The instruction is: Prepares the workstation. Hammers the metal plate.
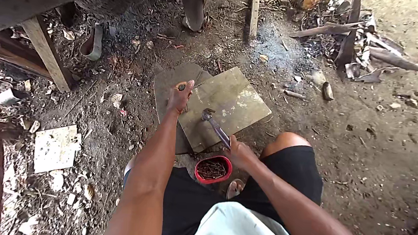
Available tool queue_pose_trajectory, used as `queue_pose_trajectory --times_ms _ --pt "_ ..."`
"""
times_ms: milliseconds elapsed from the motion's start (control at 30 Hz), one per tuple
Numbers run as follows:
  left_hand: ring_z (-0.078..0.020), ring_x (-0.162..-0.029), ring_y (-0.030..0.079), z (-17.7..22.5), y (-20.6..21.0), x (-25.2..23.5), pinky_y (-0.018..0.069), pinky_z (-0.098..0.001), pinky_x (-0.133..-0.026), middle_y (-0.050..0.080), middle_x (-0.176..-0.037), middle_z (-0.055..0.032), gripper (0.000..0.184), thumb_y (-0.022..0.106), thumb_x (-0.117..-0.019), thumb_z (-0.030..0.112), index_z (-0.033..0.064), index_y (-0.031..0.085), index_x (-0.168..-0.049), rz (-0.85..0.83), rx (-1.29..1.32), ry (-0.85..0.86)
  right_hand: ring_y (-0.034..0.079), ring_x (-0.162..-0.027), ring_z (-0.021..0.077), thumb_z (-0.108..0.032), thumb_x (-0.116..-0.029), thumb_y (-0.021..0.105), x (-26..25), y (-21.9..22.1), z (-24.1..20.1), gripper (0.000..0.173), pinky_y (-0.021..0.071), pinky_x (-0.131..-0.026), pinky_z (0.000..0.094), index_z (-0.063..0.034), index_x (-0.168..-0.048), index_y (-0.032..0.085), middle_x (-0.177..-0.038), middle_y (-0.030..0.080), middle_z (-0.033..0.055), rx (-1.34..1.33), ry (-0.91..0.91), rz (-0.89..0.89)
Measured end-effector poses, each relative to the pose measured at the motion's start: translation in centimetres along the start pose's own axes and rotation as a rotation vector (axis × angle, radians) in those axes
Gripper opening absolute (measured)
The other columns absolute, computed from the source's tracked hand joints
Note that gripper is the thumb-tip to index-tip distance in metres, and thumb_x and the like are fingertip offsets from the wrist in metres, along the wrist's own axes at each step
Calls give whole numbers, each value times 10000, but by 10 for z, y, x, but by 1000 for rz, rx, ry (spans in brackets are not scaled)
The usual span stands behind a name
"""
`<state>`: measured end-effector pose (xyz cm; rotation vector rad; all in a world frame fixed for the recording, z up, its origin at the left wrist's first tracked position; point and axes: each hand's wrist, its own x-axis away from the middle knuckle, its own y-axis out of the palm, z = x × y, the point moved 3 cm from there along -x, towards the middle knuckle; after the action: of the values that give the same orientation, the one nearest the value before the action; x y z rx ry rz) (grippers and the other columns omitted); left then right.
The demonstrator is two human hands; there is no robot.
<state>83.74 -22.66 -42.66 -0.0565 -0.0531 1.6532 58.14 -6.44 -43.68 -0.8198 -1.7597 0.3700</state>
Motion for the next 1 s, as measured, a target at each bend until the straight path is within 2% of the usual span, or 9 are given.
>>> queue_pose_trajectory --times_ms 300,367,500,600,667,733,800,900,1000 --pt "-62 -496 466 -1 2 -6 398 -236 -482 560 -618 36 343 626 -1030 293 116 584 -739 -118 -39 -65 684 -688 250 -384 -1031 572 29 -51 -18 441 599 -671 483 -129 -1384 507 -883 669 105 -281 -107 143" --pt "-64 -498 475 0 3 -7 412 -247 -491 571 -622 32 342 626 -1024 316 105 605 -756 -109 -63 -76 688 -668 213 -398 -1038 586 59 -94 -43 462 609 -662 460 -145 -1417 509 -838 679 78 -306 -222 296" --pt "-78 -501 467 4 5 -9 419 -272 -501 559 -625 16 348 628 -1029 309 74 618 -773 -143 -95 -63 674 -649 117 -385 -1038 595 138 -174 -96 500 613 -559 367 -80 -1412 466 -839 676 -4 -353 -635 919" --pt "-81 -508 483 4 4 -11 439 -279 -513 568 -631 13 343 635 -1023 306 70 623 -774 -154 -116 -42 698 -695 212 -234 -1060 583 167 -201 -125 525 641 -563 428 -1 -1447 315 -925 658 55 -545 -898 1148" --pt "-75 -502 475 3 4 -12 428 -273 -510 559 -622 19 347 635 -1024 307 79 614 -762 -162 -111 -42 659 -609 179 -280 -1063 576 140 -177 -125 543 608 -494 398 -20 -1457 309 -836 636 28 -534 -801 1052" --pt "-73 -510 470 2 2 -11 423 -269 -513 552 -624 20 309 644 -1013 260 77 616 -766 -158 -96 -53 622 -568 197 -371 -1045 579 85 -130 -103 521 567 -522 437 -100 -1441 376 -745 612 50 -321 -474 643" --pt "-84 -558 520 1 4 -2 475 -290 -555 586 -672 -6 193 642 -985 178 40 651 -850 -144 -111 -98 666 -655 274 -400 -1049 562 47 -104 -85 491 586 -635 508 -159 -1446 403 -854 646 131 -176 -222 214" --pt "-97 -629 531 3 0 -7 499 -318 -621 601 -763 -31 308 621 -1023 310 13 674 -963 -157 -162 -108 686 -668 253 -418 -1040 587 42 -107 -80 523 606 -660 483 -168 -1476 443 -888 676 123 -207 -173 191" --pt "-115 -590 542 -5 1 -5 503 -329 -585 593 -709 -21 391 613 -1022 405 53 635 -853 -158 -180 -20 679 -647 232 -424 -1032 587 45 -82 -52 497 611 -642 467 -165 -1431 444 -863 657 94 -262 -160 239"
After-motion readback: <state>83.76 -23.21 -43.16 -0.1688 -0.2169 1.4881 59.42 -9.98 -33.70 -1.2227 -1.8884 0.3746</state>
